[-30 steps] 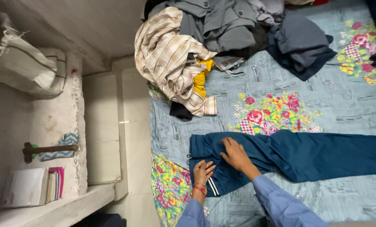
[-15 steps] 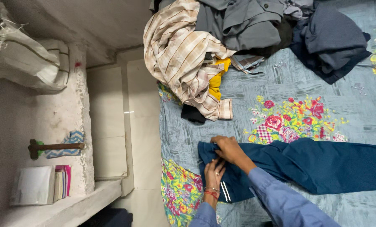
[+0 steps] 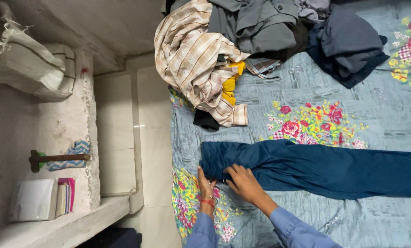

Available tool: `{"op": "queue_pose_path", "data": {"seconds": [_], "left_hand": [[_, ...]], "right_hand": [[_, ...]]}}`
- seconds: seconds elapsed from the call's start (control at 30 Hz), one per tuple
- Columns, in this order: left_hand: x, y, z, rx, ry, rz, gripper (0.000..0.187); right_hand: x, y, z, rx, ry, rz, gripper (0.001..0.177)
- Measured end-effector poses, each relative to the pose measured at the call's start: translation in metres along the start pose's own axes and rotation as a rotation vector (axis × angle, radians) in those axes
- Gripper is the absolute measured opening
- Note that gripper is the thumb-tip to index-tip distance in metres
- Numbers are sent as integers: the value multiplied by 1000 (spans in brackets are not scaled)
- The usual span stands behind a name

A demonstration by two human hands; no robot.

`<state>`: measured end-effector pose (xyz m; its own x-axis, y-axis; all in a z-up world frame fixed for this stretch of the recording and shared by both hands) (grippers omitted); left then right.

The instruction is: The person folds a patterned cloth, a pair of blue pants, and a pair of grey shorts, placing each item into an open suitcase on a bed.

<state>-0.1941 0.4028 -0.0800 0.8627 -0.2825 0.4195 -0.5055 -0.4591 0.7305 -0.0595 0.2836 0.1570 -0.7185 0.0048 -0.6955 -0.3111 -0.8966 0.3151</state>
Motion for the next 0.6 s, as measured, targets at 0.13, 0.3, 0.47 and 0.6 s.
{"op": "queue_pose_path", "data": {"seconds": [0.13,0.3,0.47,0.6], "left_hand": [[-6,22,3,41,-250,-72,69],[9,20,-9,135,-347,-195,59],[1,15,-40,304,-372,-231,66],[-2,27,-42,375,-476,-343,67]], "right_hand": [[32,27,-37,111,-22,-44,34],[36,63,-99,313,16,-186,31],[33,97,-144,499,8,-226,28],[29,120,-148,585,14,-305,33]]}}
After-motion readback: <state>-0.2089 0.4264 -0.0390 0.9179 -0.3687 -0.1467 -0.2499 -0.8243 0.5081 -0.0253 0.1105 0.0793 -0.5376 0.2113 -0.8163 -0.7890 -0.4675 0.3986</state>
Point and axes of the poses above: each hand's wrist, its own y-axis away from the middle knuckle, its own x-axis out of the palm, z = x × y, the point moved 6 cm from there along -y, towards the middle knuckle, and after that the axes turned 14 degrees about z, right-handed, at the moved point
